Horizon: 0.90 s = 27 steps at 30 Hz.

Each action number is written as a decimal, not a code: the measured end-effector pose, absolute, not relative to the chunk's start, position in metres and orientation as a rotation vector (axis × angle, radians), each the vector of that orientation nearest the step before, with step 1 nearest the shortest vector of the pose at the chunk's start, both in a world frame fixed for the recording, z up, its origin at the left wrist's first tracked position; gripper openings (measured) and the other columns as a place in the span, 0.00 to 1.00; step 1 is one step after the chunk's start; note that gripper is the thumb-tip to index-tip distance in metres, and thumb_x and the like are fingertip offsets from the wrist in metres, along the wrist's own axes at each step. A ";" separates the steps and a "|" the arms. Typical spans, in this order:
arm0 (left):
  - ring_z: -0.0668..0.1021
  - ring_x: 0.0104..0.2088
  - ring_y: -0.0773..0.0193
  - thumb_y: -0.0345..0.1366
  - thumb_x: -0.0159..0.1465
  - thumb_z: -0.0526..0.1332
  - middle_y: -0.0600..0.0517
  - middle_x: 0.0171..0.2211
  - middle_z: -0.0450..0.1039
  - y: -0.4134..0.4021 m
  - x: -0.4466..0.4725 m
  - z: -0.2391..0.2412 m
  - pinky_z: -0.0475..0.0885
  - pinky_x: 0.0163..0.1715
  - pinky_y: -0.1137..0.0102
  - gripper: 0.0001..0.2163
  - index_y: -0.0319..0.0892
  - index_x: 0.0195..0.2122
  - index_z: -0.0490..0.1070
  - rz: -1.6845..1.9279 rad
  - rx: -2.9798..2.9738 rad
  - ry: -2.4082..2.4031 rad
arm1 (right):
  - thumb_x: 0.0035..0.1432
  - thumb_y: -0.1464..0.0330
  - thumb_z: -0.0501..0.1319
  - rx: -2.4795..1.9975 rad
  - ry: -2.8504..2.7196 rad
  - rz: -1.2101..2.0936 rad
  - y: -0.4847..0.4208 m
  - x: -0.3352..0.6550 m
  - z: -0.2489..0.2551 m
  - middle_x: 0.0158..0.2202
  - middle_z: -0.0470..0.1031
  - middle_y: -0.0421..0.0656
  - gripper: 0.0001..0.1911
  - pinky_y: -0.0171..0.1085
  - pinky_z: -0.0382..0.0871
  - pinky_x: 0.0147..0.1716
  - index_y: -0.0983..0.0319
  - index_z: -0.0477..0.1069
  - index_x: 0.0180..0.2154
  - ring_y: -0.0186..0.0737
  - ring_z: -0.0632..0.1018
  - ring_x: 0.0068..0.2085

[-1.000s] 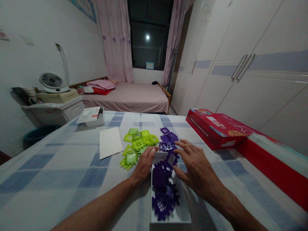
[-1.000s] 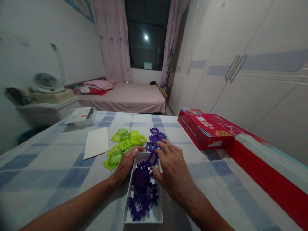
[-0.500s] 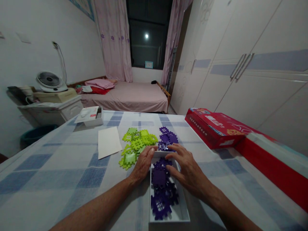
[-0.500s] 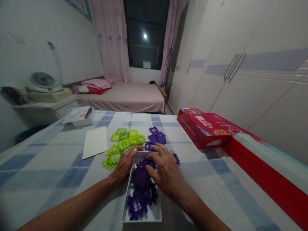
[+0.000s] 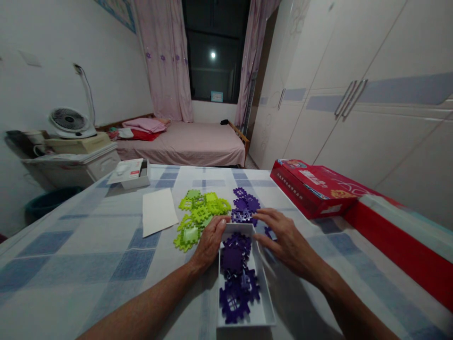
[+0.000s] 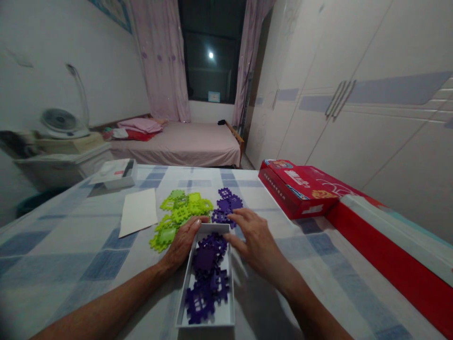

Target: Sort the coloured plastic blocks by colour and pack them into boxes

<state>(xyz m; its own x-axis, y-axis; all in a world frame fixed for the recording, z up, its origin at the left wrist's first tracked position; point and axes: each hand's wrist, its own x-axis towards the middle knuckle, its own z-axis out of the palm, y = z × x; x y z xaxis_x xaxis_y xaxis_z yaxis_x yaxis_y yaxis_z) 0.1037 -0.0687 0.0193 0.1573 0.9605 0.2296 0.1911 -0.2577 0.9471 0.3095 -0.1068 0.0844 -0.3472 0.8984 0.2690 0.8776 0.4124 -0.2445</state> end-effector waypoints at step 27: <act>0.73 0.45 0.60 0.43 0.65 0.47 0.49 0.41 0.73 -0.069 0.105 0.022 0.63 0.49 0.66 0.17 0.41 0.41 0.72 1.173 1.622 1.150 | 0.52 0.66 0.63 -1.221 -2.478 0.494 -0.144 0.301 0.117 0.53 0.67 0.44 0.28 0.39 0.63 0.52 0.56 0.63 0.55 0.41 0.69 0.52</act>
<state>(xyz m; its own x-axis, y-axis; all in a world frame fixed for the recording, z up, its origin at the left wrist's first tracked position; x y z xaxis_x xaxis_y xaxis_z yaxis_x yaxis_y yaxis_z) 0.1048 -0.0690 0.0217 0.1534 0.9614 0.2282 0.2093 -0.2573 0.9434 0.3006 -0.1441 0.1167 -0.5763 0.8049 0.1414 0.6893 0.5717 -0.4451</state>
